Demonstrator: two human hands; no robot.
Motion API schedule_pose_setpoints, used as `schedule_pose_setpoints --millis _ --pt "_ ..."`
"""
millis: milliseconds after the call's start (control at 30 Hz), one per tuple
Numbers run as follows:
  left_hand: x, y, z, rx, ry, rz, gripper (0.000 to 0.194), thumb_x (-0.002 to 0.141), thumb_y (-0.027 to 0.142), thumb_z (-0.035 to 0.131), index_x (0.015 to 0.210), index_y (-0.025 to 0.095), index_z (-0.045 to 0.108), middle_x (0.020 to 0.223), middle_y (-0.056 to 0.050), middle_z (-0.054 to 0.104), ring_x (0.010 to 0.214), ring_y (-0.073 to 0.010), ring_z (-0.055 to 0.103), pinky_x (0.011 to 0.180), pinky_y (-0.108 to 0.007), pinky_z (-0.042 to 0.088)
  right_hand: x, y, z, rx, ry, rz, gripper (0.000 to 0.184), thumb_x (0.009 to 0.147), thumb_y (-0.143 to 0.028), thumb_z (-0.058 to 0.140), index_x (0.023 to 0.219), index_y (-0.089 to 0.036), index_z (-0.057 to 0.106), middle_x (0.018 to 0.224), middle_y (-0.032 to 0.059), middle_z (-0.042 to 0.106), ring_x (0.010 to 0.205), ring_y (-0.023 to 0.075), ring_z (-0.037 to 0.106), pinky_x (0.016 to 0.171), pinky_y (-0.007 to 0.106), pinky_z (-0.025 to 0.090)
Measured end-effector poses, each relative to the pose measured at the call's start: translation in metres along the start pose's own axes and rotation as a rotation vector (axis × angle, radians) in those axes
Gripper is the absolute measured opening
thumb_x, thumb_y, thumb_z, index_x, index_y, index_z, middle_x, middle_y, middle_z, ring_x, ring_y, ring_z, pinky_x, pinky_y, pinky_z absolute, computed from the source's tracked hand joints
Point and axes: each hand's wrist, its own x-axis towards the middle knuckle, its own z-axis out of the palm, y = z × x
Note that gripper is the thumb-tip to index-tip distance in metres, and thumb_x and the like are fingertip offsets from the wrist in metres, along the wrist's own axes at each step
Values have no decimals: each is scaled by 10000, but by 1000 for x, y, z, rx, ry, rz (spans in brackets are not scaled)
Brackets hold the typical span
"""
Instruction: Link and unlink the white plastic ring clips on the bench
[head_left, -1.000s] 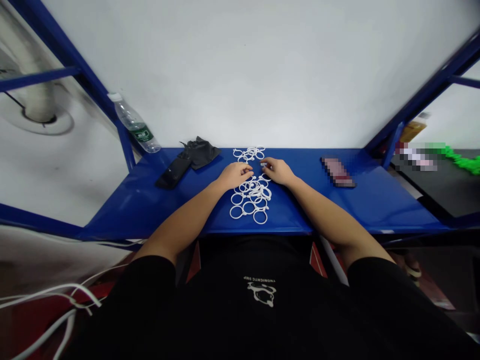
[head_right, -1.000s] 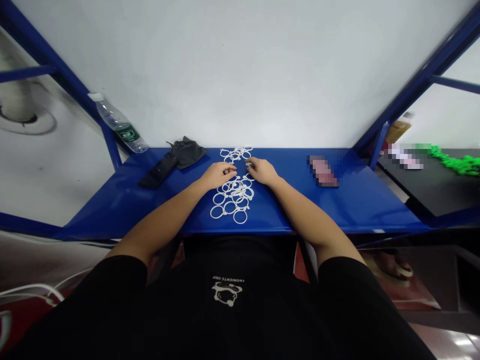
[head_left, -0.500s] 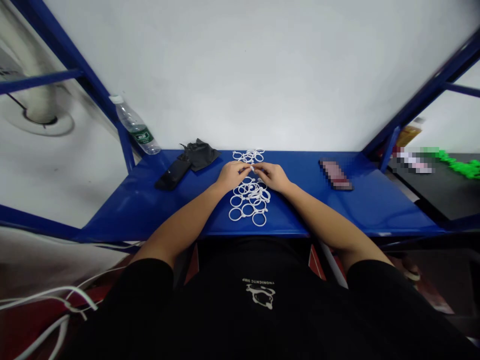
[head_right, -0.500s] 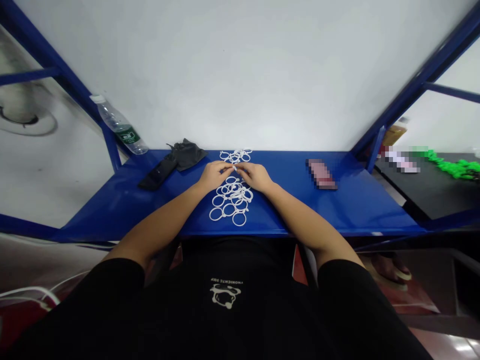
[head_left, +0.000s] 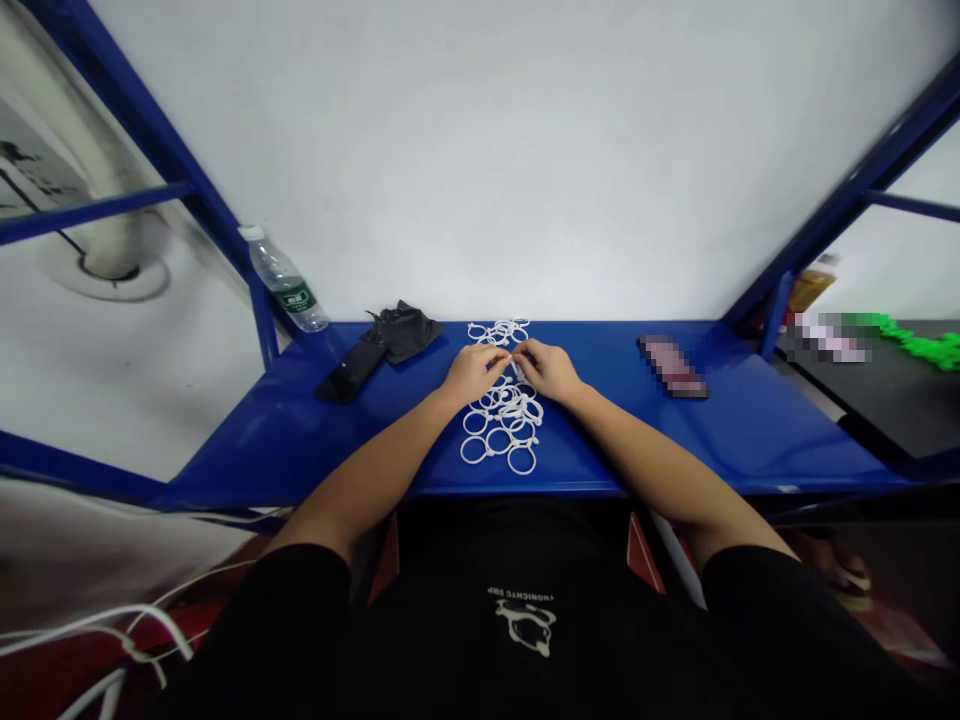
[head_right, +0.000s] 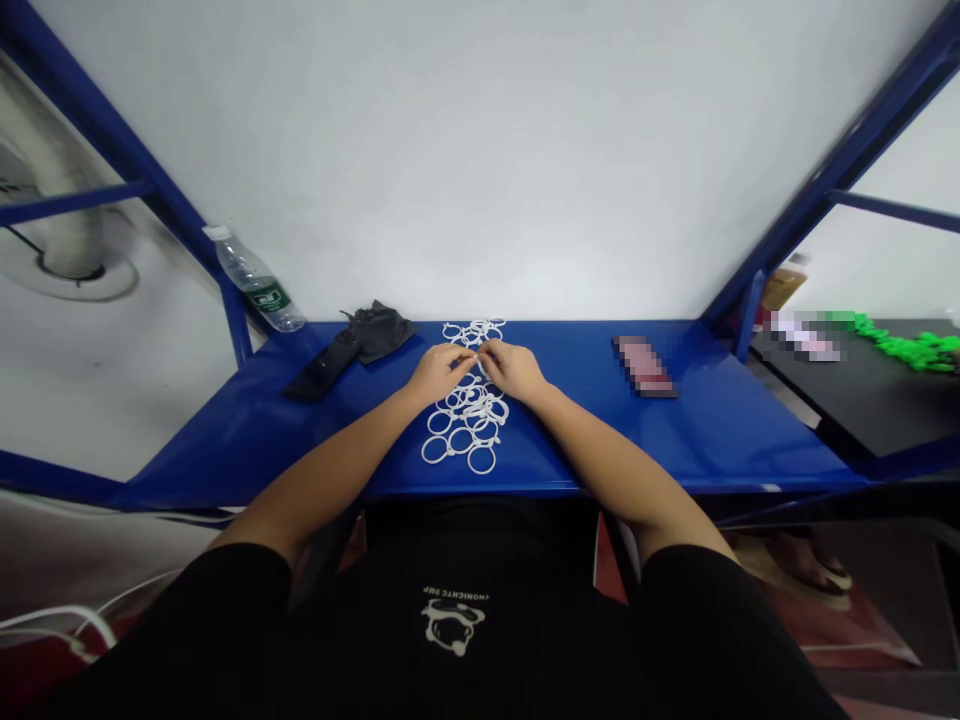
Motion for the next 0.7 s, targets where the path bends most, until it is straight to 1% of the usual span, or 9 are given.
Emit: schedule_pose_setpoints --millis 67,133,200,300,400,467,533,600,700 --pt "3 -12 -1 -63 -9 -51 246 1113 313 611 1102 236 844 1134 -76 852 1078 -246 783 999 -383 599 -1 6 -5 -4 -4 29 219 1087 -352 557 1106 -225 735 877 62 798 713 220 703 716 320 492" --pt "5 -27 -1 -44 8 -127 285 1119 289 575 1117 223 852 1170 -94 845 1106 -254 774 1033 -395 596 -2 13 -8 -4 -5 62 231 1086 -374 564 1121 -225 737 819 46 779 676 217 686 695 318 487" --pt "6 -41 -1 18 -12 -174 230 1061 248 650 1160 224 856 1205 -98 837 1040 -254 766 1012 -402 601 -2 20 -10 -6 -7 89 234 1078 -378 575 1127 -222 743 794 38 770 660 215 679 687 318 487" --pt "5 -51 2 99 -24 -151 273 1010 220 712 1245 255 848 1226 -88 841 1006 -259 739 1005 -413 595 0 28 -8 -16 -38 111 226 1061 -357 595 1126 -213 757 811 43 784 666 214 686 686 318 492" --pt "4 -49 3 185 -48 -148 319 1022 214 673 1289 265 839 1197 -82 850 1010 -278 722 988 -421 592 1 29 -5 -27 -77 123 244 1057 -345 603 1168 -207 770 842 49 806 695 219 708 694 316 500" --pt "4 -44 2 214 -88 -211 378 1021 193 644 1347 265 822 1192 -74 846 1024 -273 726 1005 -406 587 1 28 -3 -28 -97 132 267 1059 -338 611 1228 -205 769 883 52 825 727 220 729 712 312 506" --pt "5 -40 0 188 -154 -278 449 1020 182 630 1430 275 786 1162 -53 839 1042 -250 737 1027 -364 578 0 26 -2 -24 -113 139 291 1062 -323 624 1291 -202 757 923 54 838 759 218 747 735 308 510" --pt "5 -38 -2 155 -220 -266 431 1062 226 597 1449 274 783 1158 -61 820 1074 -247 745 1038 -355 577 0 25 -2 -25 -129 137 305 1069 -306 634 1334 -202 742 951 54 844 779 215 755 755 304 510" --pt "5 -37 -4 136 -285 -220 407 1105 265 543 1411 268 812 1193 -87 803 1144 -268 745 1059 -376 576 -1 24 -2 -34 -150 133 306 1076 -293 647 1356 -202 733 967 53 848 797 213 760 767 302 507"
